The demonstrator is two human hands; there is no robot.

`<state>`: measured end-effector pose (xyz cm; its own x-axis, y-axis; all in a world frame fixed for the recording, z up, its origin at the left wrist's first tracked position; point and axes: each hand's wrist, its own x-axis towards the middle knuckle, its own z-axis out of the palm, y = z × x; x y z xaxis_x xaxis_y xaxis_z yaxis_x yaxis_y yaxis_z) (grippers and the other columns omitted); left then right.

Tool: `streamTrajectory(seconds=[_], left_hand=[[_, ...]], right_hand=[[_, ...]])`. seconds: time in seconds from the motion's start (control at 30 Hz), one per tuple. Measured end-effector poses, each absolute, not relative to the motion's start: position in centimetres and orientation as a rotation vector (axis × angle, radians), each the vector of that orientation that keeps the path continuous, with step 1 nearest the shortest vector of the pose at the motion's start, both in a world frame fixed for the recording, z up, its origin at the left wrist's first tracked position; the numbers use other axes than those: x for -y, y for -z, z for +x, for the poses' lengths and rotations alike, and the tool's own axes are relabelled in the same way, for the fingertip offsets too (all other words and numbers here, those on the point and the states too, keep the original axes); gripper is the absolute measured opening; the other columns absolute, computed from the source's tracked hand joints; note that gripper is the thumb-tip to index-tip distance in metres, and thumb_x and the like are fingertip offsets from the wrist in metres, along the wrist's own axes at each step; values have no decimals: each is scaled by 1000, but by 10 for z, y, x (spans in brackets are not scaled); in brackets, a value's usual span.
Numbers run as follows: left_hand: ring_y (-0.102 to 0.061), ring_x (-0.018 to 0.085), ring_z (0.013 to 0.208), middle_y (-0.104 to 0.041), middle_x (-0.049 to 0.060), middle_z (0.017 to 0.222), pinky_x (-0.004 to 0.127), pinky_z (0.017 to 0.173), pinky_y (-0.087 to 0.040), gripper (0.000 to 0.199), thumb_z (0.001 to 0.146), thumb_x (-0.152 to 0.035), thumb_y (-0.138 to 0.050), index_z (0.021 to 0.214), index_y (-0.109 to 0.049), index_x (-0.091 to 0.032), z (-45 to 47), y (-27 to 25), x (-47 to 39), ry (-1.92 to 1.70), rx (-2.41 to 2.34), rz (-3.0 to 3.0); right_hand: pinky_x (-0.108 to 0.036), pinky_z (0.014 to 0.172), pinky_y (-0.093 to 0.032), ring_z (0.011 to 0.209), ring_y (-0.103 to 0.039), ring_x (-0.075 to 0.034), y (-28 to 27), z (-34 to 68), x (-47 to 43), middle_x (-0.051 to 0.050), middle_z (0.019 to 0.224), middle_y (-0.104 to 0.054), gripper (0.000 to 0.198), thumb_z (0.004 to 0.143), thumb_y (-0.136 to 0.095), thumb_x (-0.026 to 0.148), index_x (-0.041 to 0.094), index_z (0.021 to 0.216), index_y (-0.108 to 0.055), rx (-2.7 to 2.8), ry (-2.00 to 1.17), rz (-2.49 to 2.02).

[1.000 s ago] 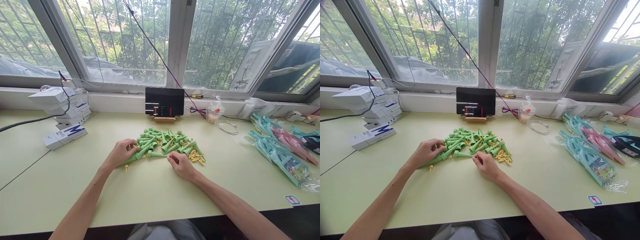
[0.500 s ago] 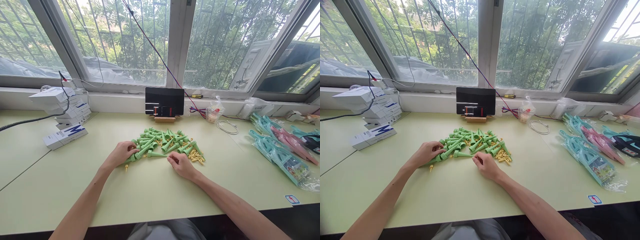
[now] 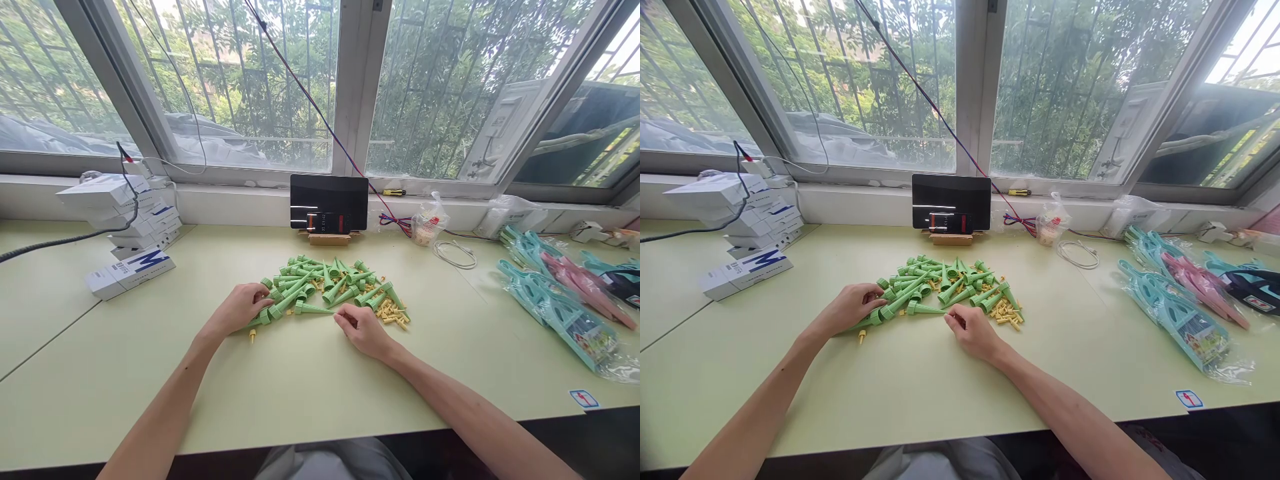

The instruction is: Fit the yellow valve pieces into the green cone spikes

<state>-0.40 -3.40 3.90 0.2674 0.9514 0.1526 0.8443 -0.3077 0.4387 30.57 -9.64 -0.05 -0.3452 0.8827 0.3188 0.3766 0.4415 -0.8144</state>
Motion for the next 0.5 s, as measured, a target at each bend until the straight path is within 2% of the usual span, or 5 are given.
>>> streamTrajectory(seconds=[0.17, 0.33, 0.5], left_hand=[[-55, 19, 59, -64, 4, 66, 29, 57, -41, 29, 82, -48, -57, 74, -63, -21, -6, -44, 36, -657, -1683, 2292], [-56, 18, 63, -66, 6, 77, 29, 62, -44, 31, 88, -49, -52, 86, -60, -19, -8, -48, 37, -886, -1677, 2298], [-54, 14, 53, -70, 6, 84, 28, 57, -43, 29, 88, -49, -51, 93, -54, -21, -7, -54, 41, -921, -1687, 2205]], right_hand=[[-25, 51, -30, 53, -36, -12, 1, 306, 96, 4, 59, -45, 30, 98, -47, 39, 20, 76, -54, 1917, -821, -1064], [-25, 51, -30, 53, -37, -12, 1, 306, 96, 4, 59, -45, 30, 98, -47, 39, 20, 76, -54, 1918, -820, -1068], [-25, 51, -32, 53, -38, -12, 2, 306, 96, 3, 59, -47, 31, 98, -47, 40, 20, 76, -55, 1919, -817, -1072]])
